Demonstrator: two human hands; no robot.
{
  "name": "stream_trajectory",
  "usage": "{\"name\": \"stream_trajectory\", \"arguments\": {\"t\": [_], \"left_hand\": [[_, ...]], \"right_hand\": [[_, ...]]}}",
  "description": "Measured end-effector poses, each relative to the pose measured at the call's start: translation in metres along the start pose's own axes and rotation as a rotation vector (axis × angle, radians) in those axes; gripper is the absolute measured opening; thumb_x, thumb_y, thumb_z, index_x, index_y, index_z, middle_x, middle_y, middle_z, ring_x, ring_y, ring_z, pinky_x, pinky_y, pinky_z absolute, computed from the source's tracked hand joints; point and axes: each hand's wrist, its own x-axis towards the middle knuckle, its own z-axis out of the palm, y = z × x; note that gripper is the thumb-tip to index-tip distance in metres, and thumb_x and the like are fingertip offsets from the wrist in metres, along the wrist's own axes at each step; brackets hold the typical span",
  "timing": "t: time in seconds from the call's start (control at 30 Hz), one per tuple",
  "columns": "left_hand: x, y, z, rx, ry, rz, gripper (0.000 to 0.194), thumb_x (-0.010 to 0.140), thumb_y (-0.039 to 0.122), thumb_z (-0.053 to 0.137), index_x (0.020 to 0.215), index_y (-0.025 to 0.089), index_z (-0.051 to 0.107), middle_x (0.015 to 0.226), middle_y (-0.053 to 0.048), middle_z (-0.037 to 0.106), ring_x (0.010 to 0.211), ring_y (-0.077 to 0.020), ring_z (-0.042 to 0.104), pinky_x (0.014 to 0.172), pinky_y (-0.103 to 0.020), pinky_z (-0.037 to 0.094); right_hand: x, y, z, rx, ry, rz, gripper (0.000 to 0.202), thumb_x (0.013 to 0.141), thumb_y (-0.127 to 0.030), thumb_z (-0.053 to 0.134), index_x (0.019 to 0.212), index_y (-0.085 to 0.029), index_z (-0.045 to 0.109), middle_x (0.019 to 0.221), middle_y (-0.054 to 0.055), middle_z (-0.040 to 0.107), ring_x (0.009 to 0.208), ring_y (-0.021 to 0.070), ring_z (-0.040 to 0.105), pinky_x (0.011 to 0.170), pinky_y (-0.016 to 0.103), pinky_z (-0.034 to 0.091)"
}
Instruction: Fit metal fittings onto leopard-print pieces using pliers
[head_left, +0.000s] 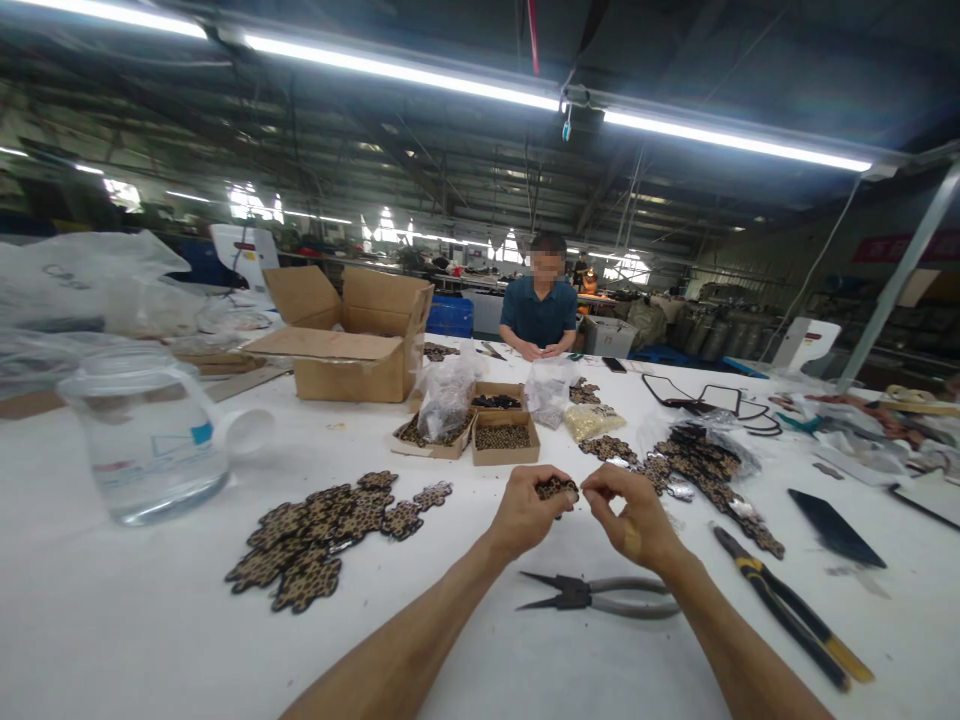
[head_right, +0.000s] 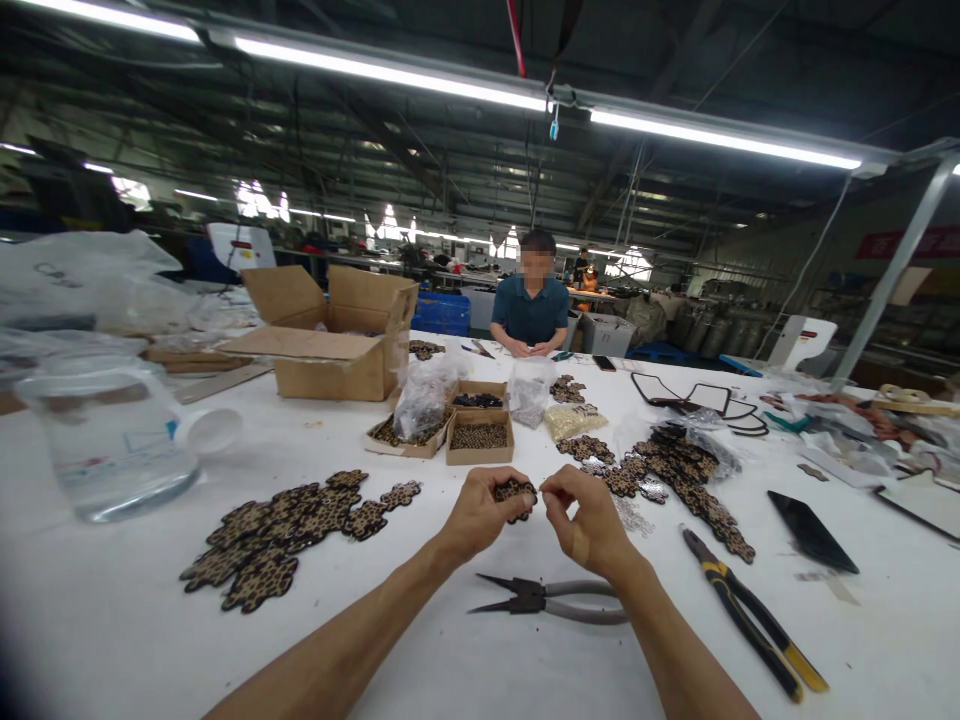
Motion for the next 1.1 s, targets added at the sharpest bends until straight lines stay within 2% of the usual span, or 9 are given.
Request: {"name": "stream_trajectory", "arguments": {"t": [0.17,0.27,0.4,0.57,0.7,0.87,1.0,1.1], "left_hand": [[-0.002,0.001,0.002,0.134,0.027,0.080,0.013,0.079,0.025,0.068,0.083,0.013,0.072,0.066,-0.002,0.065,0.062,-0.0116,0.055,0.059,-0.022,0.042],[-0.005,0.003,0.005,0.225,0.047,0.143,0.012,0.080,0.023,0.065,0.083,0.014,0.072,0.068,-0.002,0.066,0.063,-0.0115,0.054,0.060,-0.023,0.041],[-0.010,0.005,0.010,0.332,0.054,0.229,0.009,0.081,0.019,0.063,0.083,0.015,0.071,0.074,-0.003,0.067,0.068,-0.0129,0.057,0.064,-0.024,0.043],[-0.012,0.005,0.014,0.422,0.058,0.303,0.008,0.082,0.016,0.061,0.081,0.016,0.070,0.076,-0.004,0.066,0.068,-0.0135,0.056,0.065,-0.026,0.043],[-0.012,0.004,0.015,0.471,0.063,0.335,0.009,0.082,0.015,0.059,0.082,0.017,0.069,0.076,-0.004,0.065,0.069,-0.0140,0.056,0.067,-0.026,0.043],[-0.012,0.002,0.016,0.487,0.071,0.330,0.009,0.081,0.014,0.060,0.080,0.017,0.068,0.075,-0.003,0.065,0.068,-0.0137,0.056,0.066,-0.026,0.042],[-0.012,0.002,0.015,0.490,0.065,0.317,0.008,0.081,0.015,0.061,0.081,0.017,0.068,0.075,-0.003,0.065,0.069,-0.0139,0.056,0.065,-0.026,0.042],[-0.012,0.004,0.015,0.484,0.063,0.307,0.007,0.081,0.016,0.061,0.081,0.017,0.068,0.075,-0.003,0.065,0.068,-0.0137,0.056,0.065,-0.026,0.042]], "right_hand": [[0.001,0.007,0.006,0.354,-0.066,0.390,0.020,0.085,-0.032,0.060,0.075,-0.015,0.064,0.061,0.000,0.060,0.050,0.0124,0.054,0.049,0.025,0.046],[0.001,0.010,0.010,0.499,-0.046,0.508,0.021,0.080,-0.033,0.065,0.072,-0.014,0.063,0.055,-0.002,0.055,0.043,0.0106,0.048,0.043,0.025,0.047],[0.001,0.008,0.011,0.569,-0.021,0.596,0.020,0.075,-0.031,0.067,0.066,-0.014,0.061,0.053,-0.002,0.054,0.041,0.0088,0.044,0.038,0.023,0.045],[0.003,0.004,0.007,0.514,-0.064,0.672,0.021,0.074,-0.032,0.066,0.064,-0.014,0.061,0.052,-0.002,0.052,0.041,0.0083,0.042,0.034,0.022,0.042],[0.003,0.007,0.006,0.499,-0.073,0.671,0.018,0.073,-0.031,0.065,0.068,-0.013,0.064,0.055,-0.002,0.055,0.041,0.0088,0.043,0.034,0.022,0.043],[0.002,0.012,0.005,0.418,-0.110,0.654,0.018,0.074,-0.032,0.063,0.071,-0.014,0.065,0.056,-0.001,0.056,0.040,0.0093,0.045,0.033,0.023,0.044],[0.001,0.010,0.003,0.347,-0.147,0.642,0.017,0.074,-0.030,0.061,0.067,-0.014,0.063,0.050,-0.003,0.052,0.038,0.0095,0.045,0.034,0.023,0.044],[0.001,0.008,0.002,0.408,-0.160,0.642,0.017,0.074,-0.030,0.061,0.066,-0.015,0.061,0.050,-0.004,0.049,0.039,0.0089,0.043,0.034,0.022,0.044]]}}
